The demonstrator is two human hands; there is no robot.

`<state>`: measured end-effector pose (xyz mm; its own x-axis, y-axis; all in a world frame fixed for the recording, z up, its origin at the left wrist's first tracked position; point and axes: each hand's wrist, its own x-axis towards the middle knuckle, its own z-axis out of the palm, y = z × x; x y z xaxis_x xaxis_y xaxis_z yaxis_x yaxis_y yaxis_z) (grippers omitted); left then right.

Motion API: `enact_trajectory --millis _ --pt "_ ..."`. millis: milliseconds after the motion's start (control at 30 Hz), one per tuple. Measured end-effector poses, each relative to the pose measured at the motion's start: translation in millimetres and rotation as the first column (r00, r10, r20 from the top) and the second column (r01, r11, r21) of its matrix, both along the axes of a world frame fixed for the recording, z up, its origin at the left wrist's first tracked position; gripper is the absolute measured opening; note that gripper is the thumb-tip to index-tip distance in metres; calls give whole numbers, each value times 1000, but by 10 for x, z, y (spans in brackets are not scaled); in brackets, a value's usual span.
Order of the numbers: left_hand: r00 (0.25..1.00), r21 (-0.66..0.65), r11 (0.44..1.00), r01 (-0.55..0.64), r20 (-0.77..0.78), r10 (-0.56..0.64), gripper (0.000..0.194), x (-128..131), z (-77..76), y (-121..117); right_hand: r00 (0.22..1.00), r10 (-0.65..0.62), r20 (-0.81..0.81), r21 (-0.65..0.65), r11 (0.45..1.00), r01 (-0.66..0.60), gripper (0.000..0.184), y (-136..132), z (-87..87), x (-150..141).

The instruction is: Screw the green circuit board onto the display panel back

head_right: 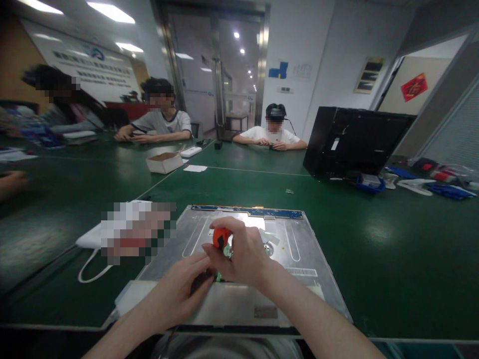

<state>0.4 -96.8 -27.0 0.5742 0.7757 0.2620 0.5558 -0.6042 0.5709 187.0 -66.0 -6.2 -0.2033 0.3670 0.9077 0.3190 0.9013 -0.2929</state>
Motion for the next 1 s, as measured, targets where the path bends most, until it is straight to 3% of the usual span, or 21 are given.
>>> enact_trajectory --millis 100,533,633,833,1000 --pt "1000 -2 1000 -3 -6 3 17 2 21 -3 1000 17 -24 1 1000 -17 40 -1 -10 -13" --pt "1000 -22 1000 7 5 -7 17 -9 -43 15 987 78 142 4 997 -79 40 -9 110 63" --pt "1000 -14 1000 16 10 -16 17 -12 -42 13 988 90 125 9 996 -92 39 -4 90 57" --pt "1000 2 1000 8 18 -8 16 -9 -35 7 1000 -27 -5 15 1000 27 37 9 2 6" --pt "1000 -19 1000 12 17 -11 15 -17 -22 14 1000 -23 -16 10 1000 23 38 0 6 -7"
